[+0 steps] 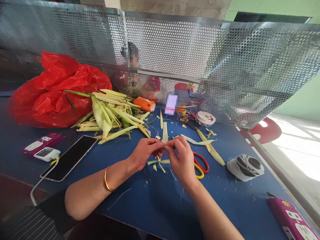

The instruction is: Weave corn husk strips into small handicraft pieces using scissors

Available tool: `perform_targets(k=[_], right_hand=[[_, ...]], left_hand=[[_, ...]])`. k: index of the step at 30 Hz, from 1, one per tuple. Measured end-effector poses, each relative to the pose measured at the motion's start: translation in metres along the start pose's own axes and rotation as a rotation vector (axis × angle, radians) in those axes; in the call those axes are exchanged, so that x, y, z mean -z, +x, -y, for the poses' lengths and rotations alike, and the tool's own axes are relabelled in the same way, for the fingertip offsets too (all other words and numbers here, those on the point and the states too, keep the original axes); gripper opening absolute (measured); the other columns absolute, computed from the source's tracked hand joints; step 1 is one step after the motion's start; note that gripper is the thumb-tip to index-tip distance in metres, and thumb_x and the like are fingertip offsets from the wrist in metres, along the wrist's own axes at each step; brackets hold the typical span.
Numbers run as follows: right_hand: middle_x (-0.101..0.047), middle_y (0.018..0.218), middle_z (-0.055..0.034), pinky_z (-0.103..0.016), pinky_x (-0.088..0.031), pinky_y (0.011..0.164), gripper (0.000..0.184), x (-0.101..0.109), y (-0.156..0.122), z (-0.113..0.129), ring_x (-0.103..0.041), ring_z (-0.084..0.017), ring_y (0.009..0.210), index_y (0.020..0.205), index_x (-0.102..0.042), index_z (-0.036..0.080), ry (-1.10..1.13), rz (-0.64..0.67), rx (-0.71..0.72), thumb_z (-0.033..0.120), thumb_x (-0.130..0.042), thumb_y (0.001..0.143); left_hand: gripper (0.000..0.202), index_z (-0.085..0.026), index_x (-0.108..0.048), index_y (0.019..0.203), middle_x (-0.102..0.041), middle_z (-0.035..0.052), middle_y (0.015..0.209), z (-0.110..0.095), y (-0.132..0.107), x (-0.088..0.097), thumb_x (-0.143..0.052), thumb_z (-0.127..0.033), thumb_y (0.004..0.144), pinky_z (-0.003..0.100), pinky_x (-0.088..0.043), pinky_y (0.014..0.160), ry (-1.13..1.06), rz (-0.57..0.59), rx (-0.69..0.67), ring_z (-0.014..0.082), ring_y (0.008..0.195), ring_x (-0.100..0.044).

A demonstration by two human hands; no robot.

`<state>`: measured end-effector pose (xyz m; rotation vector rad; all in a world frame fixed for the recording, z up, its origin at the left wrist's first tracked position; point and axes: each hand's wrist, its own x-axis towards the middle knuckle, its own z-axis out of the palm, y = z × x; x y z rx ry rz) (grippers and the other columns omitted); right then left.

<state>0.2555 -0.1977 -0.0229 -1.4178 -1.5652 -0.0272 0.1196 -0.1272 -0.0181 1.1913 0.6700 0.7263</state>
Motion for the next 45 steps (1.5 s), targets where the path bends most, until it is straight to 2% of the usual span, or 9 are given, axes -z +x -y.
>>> perform_targets(k=[4,10,19,23,25,30,33,38,45], right_hand=[[-0.062,0.075,0.0005,-0.031,-0.044,0.068,0.015,-0.005,-0.003,-0.001,-0.058,-0.017,0.072,0.075,-0.055,0.023,-0.049,-0.054,0.008,0.018,-0.057,0.089],[-0.066,0.080,-0.0013,-0.035,-0.045,0.076,0.012,-0.004,-0.003,-0.007,-0.063,-0.017,0.077,0.086,-0.062,0.024,-0.248,-0.117,0.273,0.016,-0.055,0.092],[-0.066,0.082,-0.0014,-0.033,-0.046,0.076,0.018,-0.003,-0.005,-0.009,-0.062,-0.016,0.074,0.092,-0.068,0.027,-0.280,-0.151,0.373,0.012,-0.059,0.089],[-0.065,0.082,-0.0022,-0.033,-0.045,0.077,0.016,-0.004,-0.005,-0.010,-0.061,-0.016,0.075,0.090,-0.066,0.025,-0.283,-0.145,0.394,0.011,-0.058,0.089],[-0.065,0.081,-0.0024,-0.033,-0.045,0.077,0.014,-0.004,-0.004,-0.010,-0.062,-0.017,0.077,0.087,-0.065,0.023,-0.255,-0.117,0.344,0.012,-0.057,0.090],[-0.061,0.081,-0.0017,-0.031,-0.045,0.072,0.014,-0.005,-0.002,-0.006,-0.059,-0.017,0.077,0.078,-0.058,0.022,-0.050,-0.022,0.017,0.018,-0.054,0.090],[-0.061,0.081,-0.0013,-0.030,-0.045,0.072,0.014,-0.006,-0.001,-0.005,-0.057,-0.017,0.076,0.075,-0.057,0.022,0.054,0.016,-0.096,0.019,-0.054,0.088],[-0.066,0.076,-0.0002,-0.029,-0.045,0.068,0.008,-0.008,-0.002,-0.004,-0.058,-0.016,0.070,0.078,-0.060,0.021,0.175,-0.008,-0.318,0.024,-0.058,0.085],[-0.066,0.071,0.0001,-0.029,-0.044,0.067,0.009,-0.007,0.000,-0.002,-0.058,-0.015,0.068,0.072,-0.063,0.020,0.203,-0.035,-0.353,0.024,-0.062,0.080]], left_hand=[[0.019,-0.014,-0.068,0.067,-0.065,0.0030,0.064,-0.002,-0.001,-0.001,-0.070,-0.033,0.072,0.024,-0.037,0.054,-0.055,-0.002,0.072,0.0084,0.052,-0.052],[0.018,-0.014,-0.067,0.065,-0.060,0.0004,0.061,-0.004,-0.001,0.000,-0.074,-0.029,0.069,0.023,-0.030,0.050,-0.214,-0.005,0.250,0.0053,0.050,-0.046],[0.011,-0.012,-0.062,0.065,-0.054,-0.0022,0.061,-0.008,0.003,0.005,-0.067,-0.015,0.074,0.017,-0.027,0.043,-0.407,0.010,0.415,0.0023,0.048,-0.041],[0.011,-0.012,-0.062,0.065,-0.056,-0.0017,0.060,-0.006,0.002,0.004,-0.066,-0.015,0.075,0.017,-0.028,0.044,-0.399,0.018,0.438,0.0022,0.047,-0.043],[0.012,-0.011,-0.064,0.065,-0.058,-0.0008,0.060,-0.005,0.001,0.002,-0.067,-0.018,0.075,0.018,-0.030,0.045,-0.318,0.003,0.363,0.0028,0.047,-0.045],[0.013,-0.013,-0.066,0.068,-0.063,0.0009,0.061,-0.002,0.000,-0.002,-0.069,-0.024,0.074,0.020,-0.038,0.047,-0.065,-0.072,0.077,0.0065,0.048,-0.052],[0.014,-0.013,-0.067,0.068,-0.065,0.0017,0.062,0.000,0.001,-0.002,-0.069,-0.025,0.074,0.020,-0.040,0.047,0.018,-0.079,-0.019,0.0076,0.048,-0.054],[0.017,-0.012,-0.068,0.067,-0.068,0.0039,0.064,0.002,0.002,-0.002,-0.066,-0.025,0.077,0.020,-0.042,0.046,0.059,-0.050,-0.050,0.0081,0.048,-0.055],[0.012,-0.013,-0.069,0.071,-0.068,0.0025,0.063,0.003,0.002,-0.001,-0.071,-0.024,0.074,0.020,-0.043,0.047,0.061,-0.032,-0.032,0.0079,0.049,-0.056]])
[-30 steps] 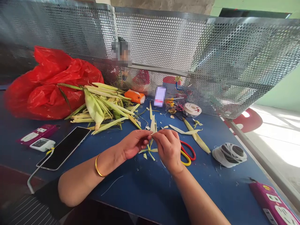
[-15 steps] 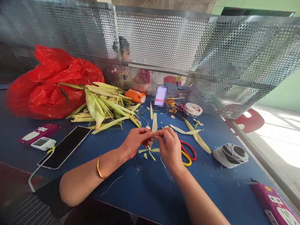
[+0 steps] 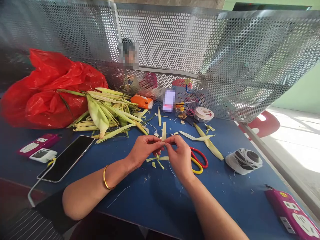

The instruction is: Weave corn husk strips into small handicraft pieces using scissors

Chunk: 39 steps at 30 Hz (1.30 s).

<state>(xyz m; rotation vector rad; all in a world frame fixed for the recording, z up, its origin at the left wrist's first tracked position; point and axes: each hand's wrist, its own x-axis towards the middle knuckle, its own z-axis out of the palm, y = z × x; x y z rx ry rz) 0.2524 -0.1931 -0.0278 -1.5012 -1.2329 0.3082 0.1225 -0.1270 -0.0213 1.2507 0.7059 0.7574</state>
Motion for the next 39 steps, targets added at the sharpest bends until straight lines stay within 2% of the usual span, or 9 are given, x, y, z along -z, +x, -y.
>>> perform_targets(k=[8,10,15,17,20,27,34,37,39], right_hand=[[-0.055,0.070,0.0040,-0.026,-0.041,0.061,0.013,-0.005,0.002,-0.012,-0.050,-0.012,0.063,0.078,-0.056,0.021,0.254,-0.002,-0.073,0.024,-0.069,0.077],[-0.056,0.074,0.0033,-0.027,-0.044,0.064,0.011,-0.005,0.001,-0.012,-0.053,-0.013,0.066,0.083,-0.056,0.022,0.210,-0.002,0.012,0.023,-0.067,0.080],[-0.061,0.088,-0.0027,-0.034,-0.048,0.075,0.009,-0.001,-0.001,-0.011,-0.060,-0.018,0.083,0.089,-0.065,0.025,-0.163,-0.014,0.418,0.018,-0.060,0.087],[-0.061,0.088,-0.0036,-0.035,-0.048,0.074,0.011,-0.001,-0.001,-0.013,-0.060,-0.019,0.083,0.090,-0.067,0.026,-0.246,-0.025,0.493,0.018,-0.059,0.089],[-0.061,0.087,-0.0035,-0.036,-0.048,0.074,0.011,-0.001,-0.002,-0.016,-0.060,-0.019,0.081,0.090,-0.069,0.026,-0.273,-0.040,0.512,0.019,-0.061,0.089],[-0.064,0.079,-0.0006,-0.033,-0.047,0.074,0.009,-0.001,0.000,-0.012,-0.061,-0.017,0.077,0.078,-0.067,0.023,-0.167,-0.067,0.414,0.017,-0.066,0.085],[-0.067,0.077,-0.0002,-0.030,-0.047,0.071,0.009,-0.002,0.000,-0.004,-0.060,-0.016,0.074,0.073,-0.065,0.021,-0.023,-0.021,0.124,0.022,-0.064,0.082],[-0.066,0.072,0.0002,-0.030,-0.046,0.068,0.007,-0.002,0.000,-0.004,-0.058,-0.015,0.068,0.074,-0.064,0.020,0.064,-0.014,-0.018,0.025,-0.065,0.080],[-0.063,0.071,0.0011,-0.030,-0.045,0.066,0.009,-0.003,0.000,-0.006,-0.055,-0.014,0.066,0.075,-0.062,0.020,0.111,-0.029,-0.052,0.027,-0.066,0.078]], left_hand=[[0.017,-0.013,-0.066,0.067,-0.064,0.0015,0.060,0.006,0.003,-0.001,-0.065,-0.026,0.078,0.020,-0.037,0.044,-0.036,-0.025,0.035,0.0072,0.045,-0.053],[0.019,-0.014,-0.064,0.064,-0.062,0.0005,0.058,0.005,0.003,-0.001,-0.066,-0.028,0.078,0.020,-0.034,0.044,-0.057,-0.044,0.070,0.0068,0.044,-0.051],[0.024,-0.015,-0.057,0.056,-0.054,-0.0023,0.052,-0.001,0.002,0.000,-0.069,-0.028,0.073,0.022,-0.027,0.043,-0.171,-0.063,0.174,0.0050,0.042,-0.043],[0.023,-0.015,-0.058,0.056,-0.053,-0.0025,0.052,-0.003,0.001,0.000,-0.069,-0.027,0.072,0.022,-0.026,0.045,-0.203,-0.054,0.216,0.0049,0.043,-0.042],[0.019,-0.015,-0.059,0.058,-0.052,-0.0024,0.052,-0.003,0.001,0.001,-0.068,-0.026,0.071,0.023,-0.025,0.046,-0.227,-0.053,0.261,0.0052,0.045,-0.042],[0.013,-0.015,-0.061,0.066,-0.057,-0.0009,0.058,-0.001,0.001,0.001,-0.069,-0.024,0.068,0.021,-0.028,0.049,-0.211,-0.037,0.248,0.0067,0.051,-0.049],[0.016,-0.015,-0.062,0.067,-0.063,0.0011,0.061,0.000,0.001,0.000,-0.068,-0.028,0.073,0.022,-0.036,0.049,-0.063,-0.035,0.034,0.0087,0.053,-0.053],[0.015,-0.015,-0.065,0.067,-0.065,0.0019,0.062,0.000,0.002,-0.001,-0.065,-0.026,0.076,0.022,-0.036,0.049,-0.007,-0.034,0.001,0.0081,0.051,-0.053],[0.016,-0.015,-0.065,0.066,-0.065,0.0025,0.062,0.001,0.002,-0.001,-0.064,-0.026,0.077,0.022,-0.037,0.048,0.009,-0.036,0.007,0.0082,0.050,-0.053]])
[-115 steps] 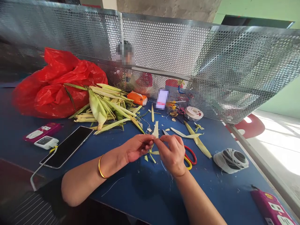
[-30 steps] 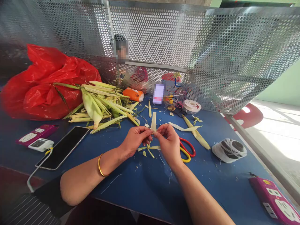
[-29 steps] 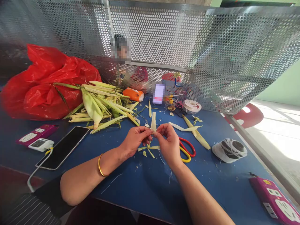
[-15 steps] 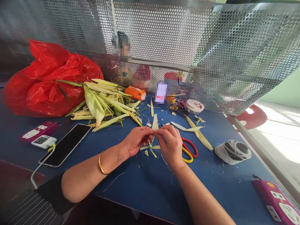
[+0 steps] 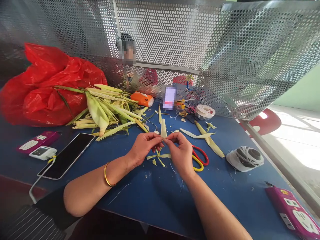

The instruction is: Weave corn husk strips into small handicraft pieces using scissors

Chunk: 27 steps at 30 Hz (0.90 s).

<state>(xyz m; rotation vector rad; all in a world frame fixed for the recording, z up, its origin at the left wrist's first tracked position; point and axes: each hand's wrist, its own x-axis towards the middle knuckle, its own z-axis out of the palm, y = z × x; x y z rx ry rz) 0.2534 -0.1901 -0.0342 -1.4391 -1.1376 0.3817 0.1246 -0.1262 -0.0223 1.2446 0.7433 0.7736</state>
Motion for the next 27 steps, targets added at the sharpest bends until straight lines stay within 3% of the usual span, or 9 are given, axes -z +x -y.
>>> perform_targets(k=[7,13,21,27], right_hand=[[-0.058,0.074,0.0029,-0.028,-0.044,0.067,0.018,-0.0021,0.0004,-0.0048,-0.055,-0.013,0.068,0.089,-0.057,0.021,0.101,-0.017,-0.024,0.025,-0.069,0.076],[-0.053,0.071,0.0050,-0.027,-0.041,0.062,0.016,-0.0013,0.0022,-0.0093,-0.050,-0.012,0.064,0.079,-0.053,0.021,0.142,-0.007,-0.021,0.025,-0.068,0.077],[-0.064,0.080,-0.0004,-0.034,-0.044,0.076,0.010,0.0018,0.0005,-0.0015,-0.059,-0.019,0.079,0.078,-0.062,0.025,-0.213,0.029,0.365,0.020,-0.060,0.086],[-0.066,0.080,-0.0014,-0.037,-0.045,0.079,0.011,0.0012,0.0013,-0.0063,-0.061,-0.020,0.079,0.080,-0.062,0.025,-0.287,0.036,0.407,0.023,-0.058,0.090]], left_hand=[[0.017,-0.015,-0.065,0.065,-0.065,0.0027,0.062,-0.0002,-0.0014,-0.0022,-0.062,-0.024,0.079,0.021,-0.038,0.048,0.015,0.002,0.033,0.0090,0.051,-0.055],[0.016,-0.015,-0.066,0.069,-0.064,0.0023,0.063,0.0018,0.0005,0.0005,-0.065,-0.029,0.077,0.021,-0.039,0.048,0.029,0.064,-0.009,0.0086,0.051,-0.053],[0.021,-0.015,-0.059,0.058,-0.057,0.0000,0.058,0.0025,0.0015,0.0011,-0.065,-0.031,0.071,0.020,-0.029,0.045,-0.136,0.001,0.148,0.0059,0.048,-0.046],[0.021,-0.014,-0.062,0.061,-0.058,0.0007,0.059,0.0014,0.0013,0.0038,-0.069,-0.033,0.067,0.021,-0.028,0.046,-0.183,0.014,0.194,0.0068,0.051,-0.047]])
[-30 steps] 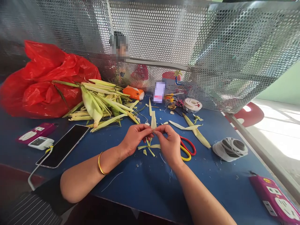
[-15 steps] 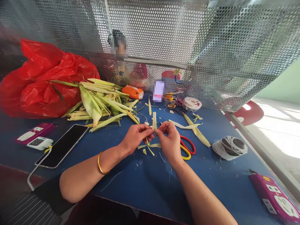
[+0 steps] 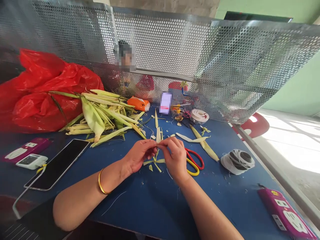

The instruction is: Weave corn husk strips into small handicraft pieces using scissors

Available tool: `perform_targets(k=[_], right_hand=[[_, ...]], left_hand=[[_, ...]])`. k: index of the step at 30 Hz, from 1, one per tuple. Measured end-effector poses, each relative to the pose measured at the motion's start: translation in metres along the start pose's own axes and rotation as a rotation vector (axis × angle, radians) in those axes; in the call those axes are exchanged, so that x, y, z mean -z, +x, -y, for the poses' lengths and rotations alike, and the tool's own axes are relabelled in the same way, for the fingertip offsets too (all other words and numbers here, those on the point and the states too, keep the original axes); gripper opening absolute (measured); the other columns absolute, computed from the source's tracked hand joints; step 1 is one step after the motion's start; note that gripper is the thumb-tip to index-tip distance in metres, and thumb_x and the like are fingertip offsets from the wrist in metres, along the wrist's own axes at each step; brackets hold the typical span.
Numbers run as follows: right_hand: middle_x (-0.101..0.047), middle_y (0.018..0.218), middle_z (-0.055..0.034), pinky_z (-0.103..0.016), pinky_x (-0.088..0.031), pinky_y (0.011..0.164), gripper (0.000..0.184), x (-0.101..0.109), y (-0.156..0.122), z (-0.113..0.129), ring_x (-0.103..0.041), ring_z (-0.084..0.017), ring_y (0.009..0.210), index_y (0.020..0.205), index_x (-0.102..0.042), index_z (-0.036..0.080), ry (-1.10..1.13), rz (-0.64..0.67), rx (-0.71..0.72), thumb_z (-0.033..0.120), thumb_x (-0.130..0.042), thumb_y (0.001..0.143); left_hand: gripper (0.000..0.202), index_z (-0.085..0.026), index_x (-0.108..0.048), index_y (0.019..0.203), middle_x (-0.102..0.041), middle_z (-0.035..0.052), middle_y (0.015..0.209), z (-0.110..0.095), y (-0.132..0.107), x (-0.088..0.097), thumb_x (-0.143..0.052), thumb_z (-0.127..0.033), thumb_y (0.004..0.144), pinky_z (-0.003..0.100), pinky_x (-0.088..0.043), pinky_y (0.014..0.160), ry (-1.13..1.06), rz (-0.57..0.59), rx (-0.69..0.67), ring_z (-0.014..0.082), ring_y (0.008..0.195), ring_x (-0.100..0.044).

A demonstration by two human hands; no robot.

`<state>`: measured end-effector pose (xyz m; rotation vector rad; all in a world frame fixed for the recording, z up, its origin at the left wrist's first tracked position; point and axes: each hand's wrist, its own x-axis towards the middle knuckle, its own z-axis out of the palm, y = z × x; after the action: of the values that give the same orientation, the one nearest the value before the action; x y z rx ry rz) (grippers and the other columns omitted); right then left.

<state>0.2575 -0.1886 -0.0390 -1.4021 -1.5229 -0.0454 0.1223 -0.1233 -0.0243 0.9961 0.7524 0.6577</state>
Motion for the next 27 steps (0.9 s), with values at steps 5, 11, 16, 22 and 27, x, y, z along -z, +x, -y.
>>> perform_targets(k=[5,11,16,22,27], right_hand=[[-0.065,0.077,-0.0006,-0.035,-0.043,0.076,0.014,-0.0003,0.0014,-0.0014,-0.059,-0.018,0.075,0.076,-0.060,0.024,0.013,0.030,-0.026,0.022,-0.058,0.090],[-0.062,0.074,0.0003,-0.030,-0.043,0.069,0.017,-0.0006,0.0025,0.0001,-0.055,-0.017,0.071,0.071,-0.058,0.023,0.124,0.059,-0.173,0.025,-0.059,0.088],[-0.062,0.071,0.0005,-0.028,-0.044,0.065,0.015,-0.0035,0.0027,0.0036,-0.055,-0.016,0.067,0.071,-0.059,0.021,0.284,-0.007,-0.320,0.029,-0.064,0.083],[-0.062,0.066,0.0011,-0.028,-0.043,0.061,0.018,-0.0071,-0.0013,0.0026,-0.054,-0.015,0.063,0.070,-0.060,0.020,0.384,-0.074,-0.469,0.033,-0.069,0.078],[-0.060,0.065,0.0022,-0.027,-0.042,0.059,0.019,-0.0083,-0.0018,0.0009,-0.052,-0.014,0.061,0.072,-0.059,0.020,0.415,-0.065,-0.532,0.034,-0.068,0.078]], left_hand=[[0.019,-0.014,-0.064,0.068,-0.060,0.0008,0.062,-0.0004,-0.0012,0.0001,-0.072,-0.030,0.064,0.019,-0.033,0.049,-0.026,0.009,0.021,0.0076,0.055,-0.051],[0.017,-0.015,-0.063,0.066,-0.062,0.0021,0.062,-0.0012,-0.0013,-0.0017,-0.070,-0.030,0.067,0.021,-0.039,0.047,0.102,-0.003,-0.117,0.0105,0.054,-0.055],[0.019,-0.015,-0.065,0.067,-0.065,0.0028,0.063,-0.0004,-0.0024,-0.0046,-0.069,-0.033,0.070,0.022,-0.041,0.047,0.164,-0.015,-0.195,0.0109,0.052,-0.056],[0.014,-0.015,-0.066,0.070,-0.066,0.0022,0.063,0.0021,-0.0046,-0.0072,-0.069,-0.029,0.069,0.022,-0.044,0.048,0.148,-0.024,-0.221,0.0107,0.052,-0.057],[0.014,-0.014,-0.067,0.072,-0.066,0.0019,0.062,0.0053,-0.0029,-0.0064,-0.069,-0.027,0.069,0.022,-0.044,0.050,0.203,-0.016,-0.229,0.0103,0.052,-0.057]])
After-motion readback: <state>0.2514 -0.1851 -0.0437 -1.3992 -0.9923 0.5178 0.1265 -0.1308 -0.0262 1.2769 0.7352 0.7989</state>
